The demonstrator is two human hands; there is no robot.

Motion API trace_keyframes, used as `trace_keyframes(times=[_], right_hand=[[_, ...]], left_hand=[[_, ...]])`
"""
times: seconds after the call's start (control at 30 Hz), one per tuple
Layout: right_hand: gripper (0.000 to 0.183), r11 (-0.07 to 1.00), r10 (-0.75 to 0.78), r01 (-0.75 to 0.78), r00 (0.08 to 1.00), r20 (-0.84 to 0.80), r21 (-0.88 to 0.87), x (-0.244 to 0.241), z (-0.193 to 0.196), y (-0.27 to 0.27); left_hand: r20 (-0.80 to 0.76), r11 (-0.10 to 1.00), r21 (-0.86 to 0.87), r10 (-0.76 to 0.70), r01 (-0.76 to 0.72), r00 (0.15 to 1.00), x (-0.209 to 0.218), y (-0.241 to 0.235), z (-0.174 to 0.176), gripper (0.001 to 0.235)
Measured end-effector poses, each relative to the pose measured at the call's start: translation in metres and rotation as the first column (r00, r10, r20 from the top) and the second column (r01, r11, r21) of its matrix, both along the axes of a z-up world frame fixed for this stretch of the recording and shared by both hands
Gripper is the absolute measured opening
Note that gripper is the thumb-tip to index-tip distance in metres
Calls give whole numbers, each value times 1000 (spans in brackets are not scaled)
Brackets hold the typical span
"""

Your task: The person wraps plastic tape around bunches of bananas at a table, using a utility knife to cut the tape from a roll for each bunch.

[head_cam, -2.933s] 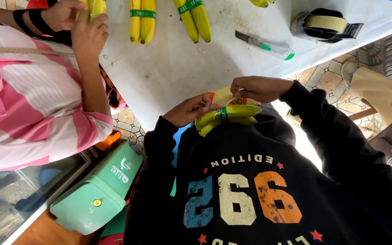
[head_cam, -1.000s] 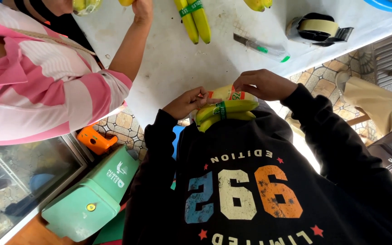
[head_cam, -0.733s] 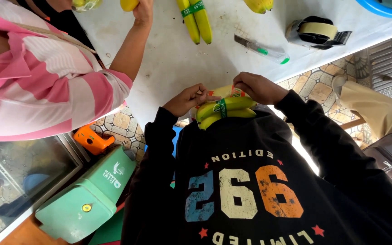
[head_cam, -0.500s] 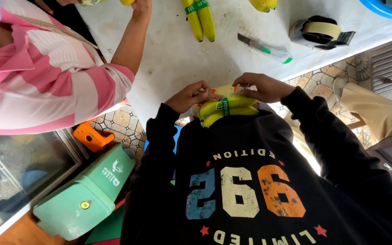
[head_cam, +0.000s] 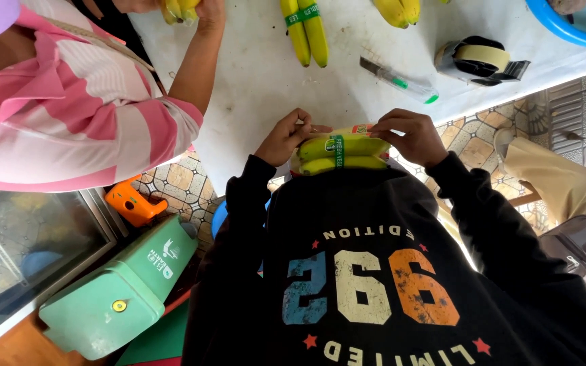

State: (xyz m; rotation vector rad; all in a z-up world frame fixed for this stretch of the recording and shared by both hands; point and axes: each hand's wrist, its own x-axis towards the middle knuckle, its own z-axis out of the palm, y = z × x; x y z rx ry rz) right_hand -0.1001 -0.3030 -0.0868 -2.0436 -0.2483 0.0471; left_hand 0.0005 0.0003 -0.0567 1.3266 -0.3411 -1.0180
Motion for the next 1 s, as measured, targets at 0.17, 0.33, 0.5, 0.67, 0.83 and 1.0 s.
trace_keyframes(times=[0.17,0.33,0.5,0.67,0.83,1.0], right_hand=[[4,995,-98,98,994,53,1,-2,-8,-1],[5,988,-149,151,987,66,-20,-2,-18,-3],[3,972,-234,235,969,77,-7,1,-12,-5],[4,959,-280,282,958,60,-18,0,-23,-9],[5,960,-272,276,959,74,-44,-1,-12,-3],[7,955,-295,294,955,-21,-43,-17,-7,8]], left_hand=[[29,994,-89,71,-68,997,-7,4,-48,18],[72,987,-113,122,-114,990,-4,10,-50,18],[46,984,-131,131,-124,990,-4,3,-45,15],[104,983,-129,143,-129,984,1,5,-49,14],[209,993,-46,120,-112,971,4,16,-88,6],[305,990,140,-53,11,951,-1,8,-1,9]])
